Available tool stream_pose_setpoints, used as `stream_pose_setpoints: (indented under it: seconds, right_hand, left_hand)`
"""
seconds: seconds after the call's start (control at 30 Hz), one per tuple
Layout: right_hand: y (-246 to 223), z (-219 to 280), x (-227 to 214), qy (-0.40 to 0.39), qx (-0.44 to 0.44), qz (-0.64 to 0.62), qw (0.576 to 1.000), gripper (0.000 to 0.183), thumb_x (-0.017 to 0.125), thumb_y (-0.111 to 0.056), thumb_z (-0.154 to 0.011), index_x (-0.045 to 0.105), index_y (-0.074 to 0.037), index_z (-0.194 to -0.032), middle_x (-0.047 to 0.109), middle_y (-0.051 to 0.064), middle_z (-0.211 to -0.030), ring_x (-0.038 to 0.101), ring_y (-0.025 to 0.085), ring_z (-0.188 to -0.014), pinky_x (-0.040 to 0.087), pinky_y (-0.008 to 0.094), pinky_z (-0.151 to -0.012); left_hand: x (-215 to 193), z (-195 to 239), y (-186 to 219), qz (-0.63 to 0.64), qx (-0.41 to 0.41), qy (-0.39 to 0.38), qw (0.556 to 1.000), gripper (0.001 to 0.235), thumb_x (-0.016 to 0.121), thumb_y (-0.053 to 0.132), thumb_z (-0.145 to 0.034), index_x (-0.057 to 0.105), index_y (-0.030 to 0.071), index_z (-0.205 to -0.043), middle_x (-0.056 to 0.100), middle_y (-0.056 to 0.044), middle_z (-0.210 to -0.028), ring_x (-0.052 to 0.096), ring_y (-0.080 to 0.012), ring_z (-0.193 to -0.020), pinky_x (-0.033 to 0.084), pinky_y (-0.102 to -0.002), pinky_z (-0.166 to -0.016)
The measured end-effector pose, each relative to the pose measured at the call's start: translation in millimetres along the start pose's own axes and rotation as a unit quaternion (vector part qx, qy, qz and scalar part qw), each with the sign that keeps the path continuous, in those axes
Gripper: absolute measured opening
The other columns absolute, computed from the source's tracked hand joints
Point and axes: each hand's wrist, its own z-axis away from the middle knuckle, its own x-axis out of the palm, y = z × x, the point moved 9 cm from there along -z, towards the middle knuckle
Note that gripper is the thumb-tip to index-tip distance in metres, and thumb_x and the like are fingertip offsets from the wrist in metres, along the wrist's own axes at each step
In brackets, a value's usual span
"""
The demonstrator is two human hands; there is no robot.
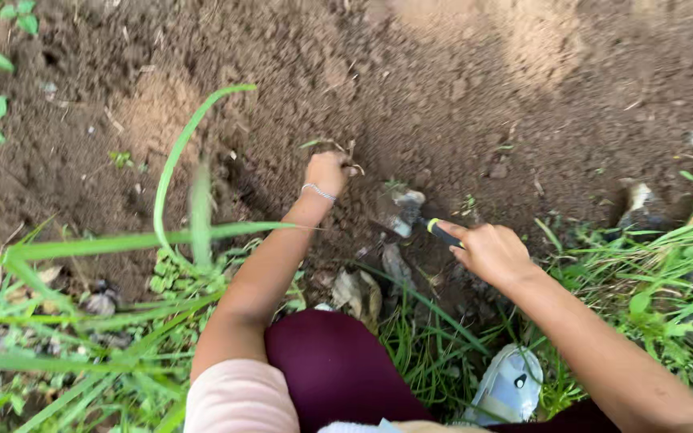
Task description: The person uses a small hand trowel to loosen soil and remove weeds from a garden bed. They repeatedly dig around the base of grassy plants, pull them out by hand, and clear the area of debris and loose soil.
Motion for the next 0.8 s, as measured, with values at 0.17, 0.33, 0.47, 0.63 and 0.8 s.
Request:
stream_pose_setpoints:
  seconds: [0.17,0.33,0.47,0.63,0.8]
  right_hand:
    - [-34.0,36.0,-125.0,0.159,-0.040,0.028,0.986,0.067,0.070,-0.029,-0.085,0.052,-0.036,-0.149,0.068,0.013,-0.084,0.071,0.035,-0.072,0.059,0.048,-0.066]
    - [1.1,63.0,-187.2,0.206,0.035,-0.029,0.977,0.069,0.070,-0.036,-0.088,0.048,-0.033,-0.153,0.069,0.015,-0.091,0.071,0.033,-0.072,0.059,0.046,-0.063]
    - [83.5,123.7,-217.2,0.123,0.156,0.049,0.979,0.049,0.065,-0.050,-0.093,0.063,-0.042,-0.142,0.069,0.006,-0.062,0.070,0.023,-0.055,0.059,0.039,-0.061]
    - [155.2,82.0,-171.5,0.029,0.249,0.105,0.962,0.044,0.069,-0.049,-0.090,0.070,-0.034,-0.131,0.077,0.008,-0.083,0.075,0.026,-0.074,0.061,0.040,-0.071]
    - [166.0,54.9,-63.5,0.103,0.274,-0.057,0.954,0.056,0.069,-0.037,-0.093,0.060,-0.018,-0.144,0.077,0.023,-0.096,0.073,0.040,-0.090,0.059,0.051,-0.081]
  left_hand:
    - [-81.9,-14.8,10.4,0.056,-0.037,0.154,0.986,0.018,0.080,0.018,-0.082,0.081,0.013,-0.099,0.076,-0.013,-0.089,0.074,-0.0293,-0.073,0.059,-0.039,-0.071]
    - [-114.8,-14.8,19.0,0.030,-0.004,0.180,0.983,0.016,0.083,0.020,-0.084,0.082,0.010,-0.097,0.075,-0.016,-0.086,0.072,-0.0311,-0.072,0.056,-0.040,-0.067]
    - [-124.5,-10.8,16.5,0.060,-0.046,0.133,0.988,0.018,0.083,0.022,-0.086,0.081,0.012,-0.101,0.075,-0.015,-0.084,0.071,-0.0279,-0.067,0.054,-0.037,-0.065]
    - [-130.1,-17.2,29.1,0.060,-0.009,0.117,0.991,0.018,0.082,0.020,-0.086,0.081,0.012,-0.102,0.076,-0.013,-0.087,0.070,-0.0256,-0.065,0.054,-0.034,-0.065]
    - [-124.3,-34.2,61.2,0.025,0.024,0.070,0.997,0.014,0.081,0.020,-0.089,0.081,0.010,-0.099,0.076,-0.015,-0.090,0.071,-0.0289,-0.072,0.055,-0.039,-0.068]
